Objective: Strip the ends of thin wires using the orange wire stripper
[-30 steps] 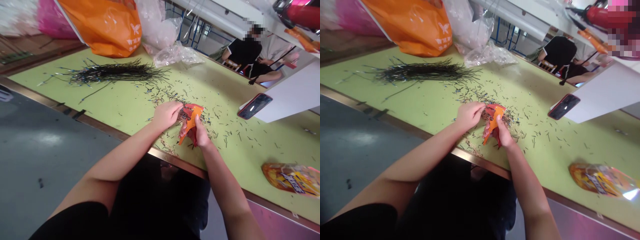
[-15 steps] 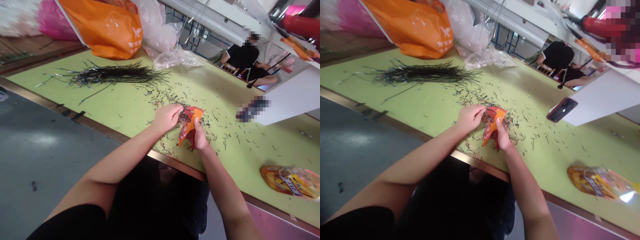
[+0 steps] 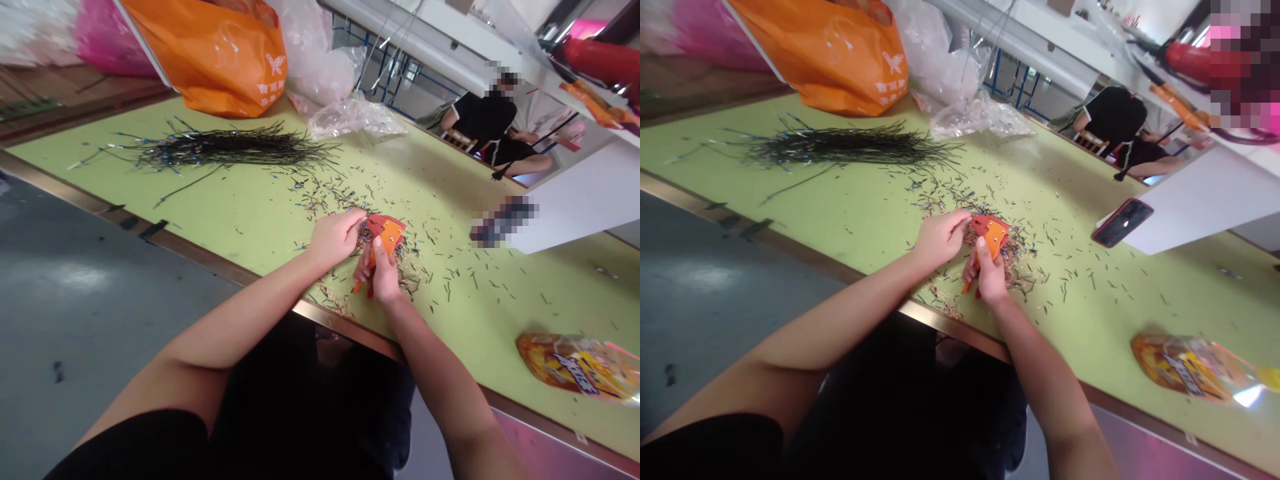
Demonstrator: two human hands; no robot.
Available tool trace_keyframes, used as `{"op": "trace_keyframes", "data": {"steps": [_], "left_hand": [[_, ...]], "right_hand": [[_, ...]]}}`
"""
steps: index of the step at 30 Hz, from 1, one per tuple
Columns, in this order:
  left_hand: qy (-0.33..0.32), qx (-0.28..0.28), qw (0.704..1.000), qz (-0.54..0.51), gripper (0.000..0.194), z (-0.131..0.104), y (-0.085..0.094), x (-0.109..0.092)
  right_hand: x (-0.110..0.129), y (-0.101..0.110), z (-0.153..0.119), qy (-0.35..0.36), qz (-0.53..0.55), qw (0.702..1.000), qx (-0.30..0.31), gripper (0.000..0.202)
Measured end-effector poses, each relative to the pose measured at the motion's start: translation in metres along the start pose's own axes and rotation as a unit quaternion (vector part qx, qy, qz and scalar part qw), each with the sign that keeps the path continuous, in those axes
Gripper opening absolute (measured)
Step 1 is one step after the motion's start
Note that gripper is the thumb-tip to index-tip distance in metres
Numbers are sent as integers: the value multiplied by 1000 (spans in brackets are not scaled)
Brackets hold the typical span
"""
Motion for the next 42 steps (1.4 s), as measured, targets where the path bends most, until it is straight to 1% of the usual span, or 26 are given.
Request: {"op": "trace_keyframes", "data": {"steps": [4, 6, 8, 9, 11, 12, 13, 14, 15, 16, 17, 18, 20, 21, 23, 26, 29, 32, 37, 40, 42], "left_hand": [[7, -8, 999, -37, 32, 0, -3, -6], [12, -15, 998, -67, 34, 4, -5, -3], [45, -48, 993, -94, 42, 10, -5, 15], [77, -73, 989, -102, 47, 14, -4, 29], [163, -164, 968, -97, 59, 19, 3, 62], [191, -191, 959, -84, 64, 21, 5, 75], [197, -184, 960, -74, 66, 22, 5, 84], [186, -161, 967, -68, 68, 23, 4, 86], [166, -135, 974, -68, 68, 23, 2, 83], [149, -128, 978, -64, 67, 21, 0, 75], [129, -119, 983, -58, 64, 18, -2, 63], [94, -98, 990, -48, 56, 15, -4, 48], [28, -78, 996, -18, 43, 8, -4, 20], [2, -71, 997, -2, 39, 5, -3, 10], [-35, -64, 997, 25, 36, 1, 1, -3], [-74, -67, 993, 63, 34, -1, 8, -9], [-122, -76, 985, 97, 32, -4, 16, -17], [-164, -65, 979, 106, 30, -9, 22, -29], [-186, -43, 977, 97, 30, -12, 27, -37], [-204, -61, 974, 78, 28, -12, 29, -38], [-211, -77, 972, 70, 27, -12, 31, -38]], "right_hand": [[-3, -1, -1, 9, -1, 1000, -7, 68], [2, -3, -4, 15, 1, 1000, 1, 67], [18, -2, -9, 64, 13, 998, -4, 63], [30, 1, -12, 108, 27, 994, -18, 60], [56, 12, -15, 208, 81, 972, -75, 51], [67, 19, -15, 246, 104, 958, -110, 46], [75, 25, -14, 280, 117, 942, -143, 42], [78, 30, -13, 295, 119, 934, -163, 39], [78, 34, -10, 294, 114, 934, -169, 37], [74, 35, -7, 280, 103, 941, -162, 37], [67, 34, -5, 261, 91, 950, -145, 37], [59, 32, -3, 242, 79, 959, -126, 39], [40, 24, -2, 187, 58, 977, -79, 44], [32, 20, -2, 161, 52, 984, -58, 47], [18, 14, -4, 120, 48, 991, -28, 52], [8, 12, -6, 85, 43, 995, -12, 57], [5, 12, -6, 74, 44, 996, -21, 60], [5, 13, -6, 99, 65, 992, -52, 61], [6, 14, -10, 121, 40, 988, -92, 65], [5, 14, -11, 142, 18, 984, -106, 67], [5, 15, -12, 163, 2, 980, -111, 64]]}}
Point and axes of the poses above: each hand's wrist, its own z-axis towards the middle knuckle, its own y-axis out of the back of the hand, x = y × z, the point moved 3 cm from there along z, towards the middle knuckle, and after that the axes turned 14 degrees about z, right-handed, at the moved point
